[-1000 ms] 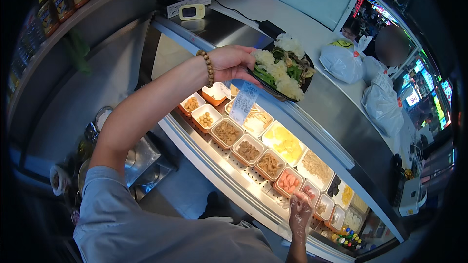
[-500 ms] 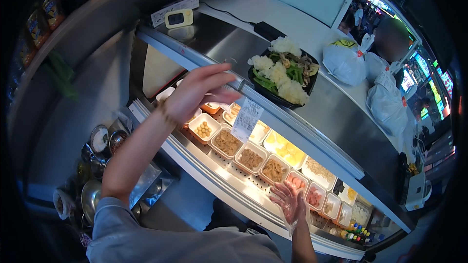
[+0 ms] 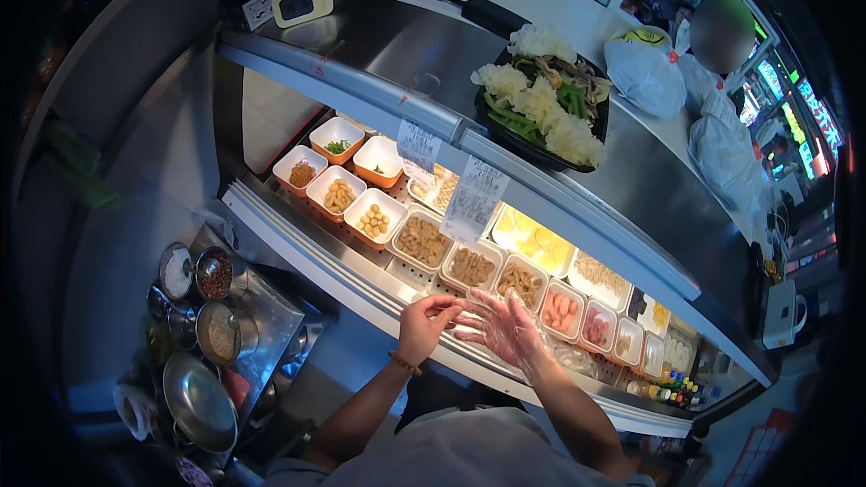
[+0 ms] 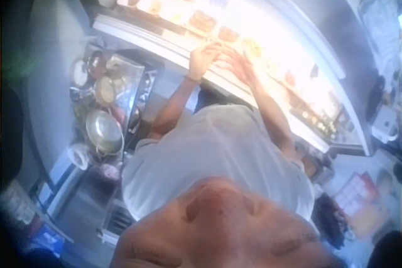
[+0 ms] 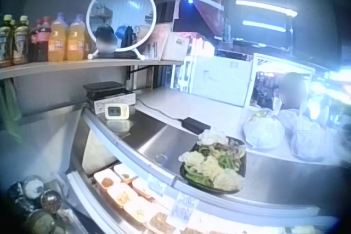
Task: The person assembles food items into a black bowl and a rectangular container using a variety of ingredients from a refrigerated display case. They add sliced vegetables, leafy greens, and cooked meat to the containers, then place them on a counter.
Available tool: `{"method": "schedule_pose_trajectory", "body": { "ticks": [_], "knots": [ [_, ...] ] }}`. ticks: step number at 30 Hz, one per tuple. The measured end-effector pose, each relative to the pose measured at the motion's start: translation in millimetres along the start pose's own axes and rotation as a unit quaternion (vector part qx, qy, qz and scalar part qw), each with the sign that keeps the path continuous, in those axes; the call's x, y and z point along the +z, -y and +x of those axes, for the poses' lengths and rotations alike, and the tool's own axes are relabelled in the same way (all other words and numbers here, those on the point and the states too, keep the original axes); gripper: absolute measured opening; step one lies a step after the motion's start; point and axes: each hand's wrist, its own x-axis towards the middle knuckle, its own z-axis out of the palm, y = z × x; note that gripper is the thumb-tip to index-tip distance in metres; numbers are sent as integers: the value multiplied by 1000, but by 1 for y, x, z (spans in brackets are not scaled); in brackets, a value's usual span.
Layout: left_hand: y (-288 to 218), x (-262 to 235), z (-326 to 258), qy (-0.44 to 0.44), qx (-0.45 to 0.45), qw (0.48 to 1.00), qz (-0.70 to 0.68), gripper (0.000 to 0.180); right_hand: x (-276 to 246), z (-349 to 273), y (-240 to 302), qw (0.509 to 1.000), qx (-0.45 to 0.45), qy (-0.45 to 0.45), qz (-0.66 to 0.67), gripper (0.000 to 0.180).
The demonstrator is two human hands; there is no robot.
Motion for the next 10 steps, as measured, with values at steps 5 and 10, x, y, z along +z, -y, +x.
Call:
{"method": "schedule_pose_trajectory", "body": {
  "ticks": [5, 10],
  "knots": [
    [29, -31, 26, -95, 45, 981, 160, 11, -15, -4, -5, 1000, 17, -5, -16, 70],
    [35, -77, 68, -13, 100, 955, 281, 12, -48, -32, 7, 997, -16, -69, -21, 54]
  ]
}}
